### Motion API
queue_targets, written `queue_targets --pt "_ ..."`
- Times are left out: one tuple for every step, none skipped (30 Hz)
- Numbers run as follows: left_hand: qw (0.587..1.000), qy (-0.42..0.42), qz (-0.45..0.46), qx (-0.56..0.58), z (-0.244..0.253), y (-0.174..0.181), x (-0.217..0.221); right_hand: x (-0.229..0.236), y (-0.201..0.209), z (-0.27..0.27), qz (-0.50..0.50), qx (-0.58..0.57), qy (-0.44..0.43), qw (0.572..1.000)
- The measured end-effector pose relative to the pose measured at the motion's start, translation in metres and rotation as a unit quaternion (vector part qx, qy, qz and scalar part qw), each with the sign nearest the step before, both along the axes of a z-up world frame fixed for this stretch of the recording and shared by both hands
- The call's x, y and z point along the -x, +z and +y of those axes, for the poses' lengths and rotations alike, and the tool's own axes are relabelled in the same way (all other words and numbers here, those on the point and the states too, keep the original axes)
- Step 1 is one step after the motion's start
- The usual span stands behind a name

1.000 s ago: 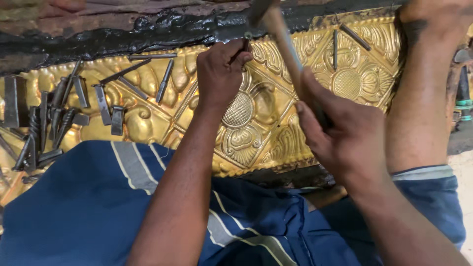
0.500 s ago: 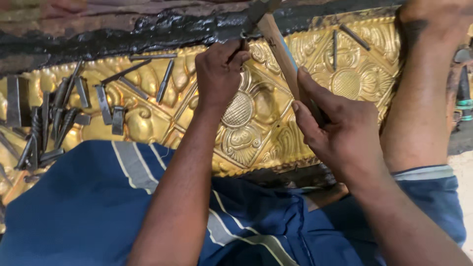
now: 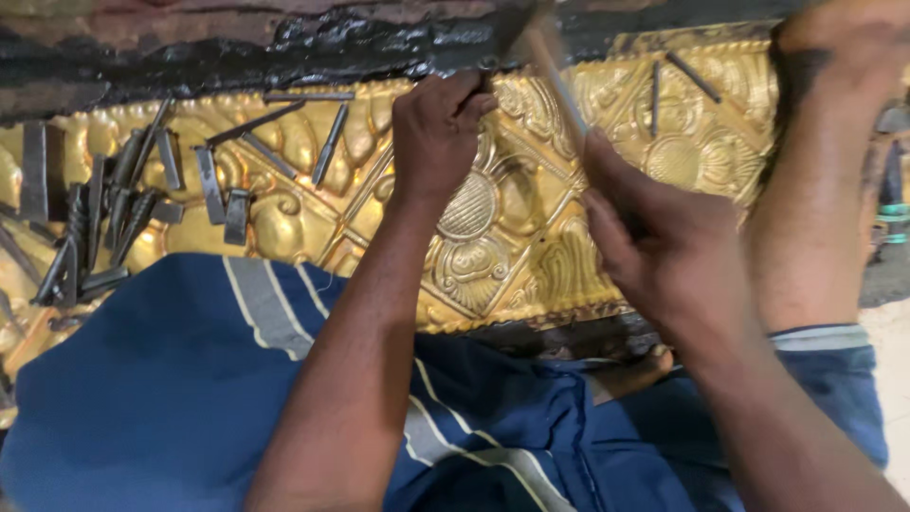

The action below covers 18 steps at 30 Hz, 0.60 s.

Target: The person is sitting on the floor and using a hammer and a small metal punch to emboss a decorative pattern onto a large, gold-colored metal panel. They repeatedly strike the punch to create a textured, grid-like design within a circular motif.

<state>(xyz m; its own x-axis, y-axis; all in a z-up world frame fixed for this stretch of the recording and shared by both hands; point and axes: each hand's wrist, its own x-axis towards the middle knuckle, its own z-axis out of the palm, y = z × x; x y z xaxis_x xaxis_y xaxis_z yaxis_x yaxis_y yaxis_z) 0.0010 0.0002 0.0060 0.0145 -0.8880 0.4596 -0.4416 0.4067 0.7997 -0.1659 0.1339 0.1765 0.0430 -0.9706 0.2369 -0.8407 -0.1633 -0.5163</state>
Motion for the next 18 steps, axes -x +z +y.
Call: queue_targets --pt "1.000 0.009 0.025 -0.010 0.000 0.003 0.003 0.002 0.002 0.000 0.041 -0.002 0.016 0.999" --pt "0.998 0.019 0.051 -0.021 -0.001 0.004 0.003 0.004 0.004 0.001 0.082 -0.004 0.033 0.996" --pt "0.996 0.038 0.072 -0.038 0.005 0.003 -0.003 0.002 0.003 0.001 0.012 -0.010 -0.009 1.000" --pt "0.994 0.047 0.093 -0.043 0.007 0.001 -0.006 0.000 0.002 0.005 -0.057 -0.018 -0.051 0.997" --pt "0.991 0.052 0.111 -0.048 0.010 -0.001 -0.009 -0.001 0.001 0.010 -0.127 -0.028 -0.095 0.987" --pt "0.988 0.058 0.129 -0.054 0.015 -0.001 -0.011 -0.003 0.000 0.016 -0.115 -0.030 -0.090 0.989" --pt "0.988 0.046 0.134 -0.055 0.012 0.002 -0.012 -0.003 0.001 0.019 -0.104 -0.023 -0.084 0.991" --pt "0.988 0.034 0.139 -0.055 0.010 0.005 -0.013 -0.002 0.002 0.021 -0.093 -0.016 -0.078 0.992" --pt "0.987 0.020 0.147 -0.059 0.008 0.007 -0.010 0.000 0.003 0.024 -0.088 -0.025 -0.082 0.992" --pt "0.988 0.013 0.133 -0.080 0.005 0.009 -0.007 0.002 0.004 0.025 -0.084 -0.034 -0.086 0.992" --pt "0.988 0.008 0.118 -0.104 0.006 0.008 -0.006 0.003 0.003 0.027 -0.081 -0.046 -0.090 0.992" --pt "0.986 0.003 0.102 -0.129 0.006 0.007 -0.005 0.004 0.003 0.027 -0.061 -0.031 -0.073 0.995" --pt "0.987 0.004 0.089 -0.130 0.007 0.006 -0.006 0.004 0.003 0.025 -0.043 -0.016 -0.056 0.997" --pt "0.988 0.005 0.076 -0.132 0.007 0.005 -0.006 0.004 0.004 0.022 -0.025 -0.002 -0.039 0.999" --pt "0.989 0.004 0.063 -0.131 0.004 0.005 -0.005 0.004 0.006 0.019 -0.011 -0.009 -0.036 0.999" --pt "0.993 0.009 0.040 -0.114 0.003 0.006 -0.005 0.004 0.008 0.015 0.002 -0.017 -0.033 0.999" --pt "0.995 0.014 0.017 -0.098 0.003 0.005 -0.005 0.004 0.011 0.012 0.016 -0.025 -0.030 0.999" --pt "0.996 0.019 -0.005 -0.082 0.002 0.005 -0.005 0.004 0.013 0.010 0.016 -0.010 -0.027 0.999"
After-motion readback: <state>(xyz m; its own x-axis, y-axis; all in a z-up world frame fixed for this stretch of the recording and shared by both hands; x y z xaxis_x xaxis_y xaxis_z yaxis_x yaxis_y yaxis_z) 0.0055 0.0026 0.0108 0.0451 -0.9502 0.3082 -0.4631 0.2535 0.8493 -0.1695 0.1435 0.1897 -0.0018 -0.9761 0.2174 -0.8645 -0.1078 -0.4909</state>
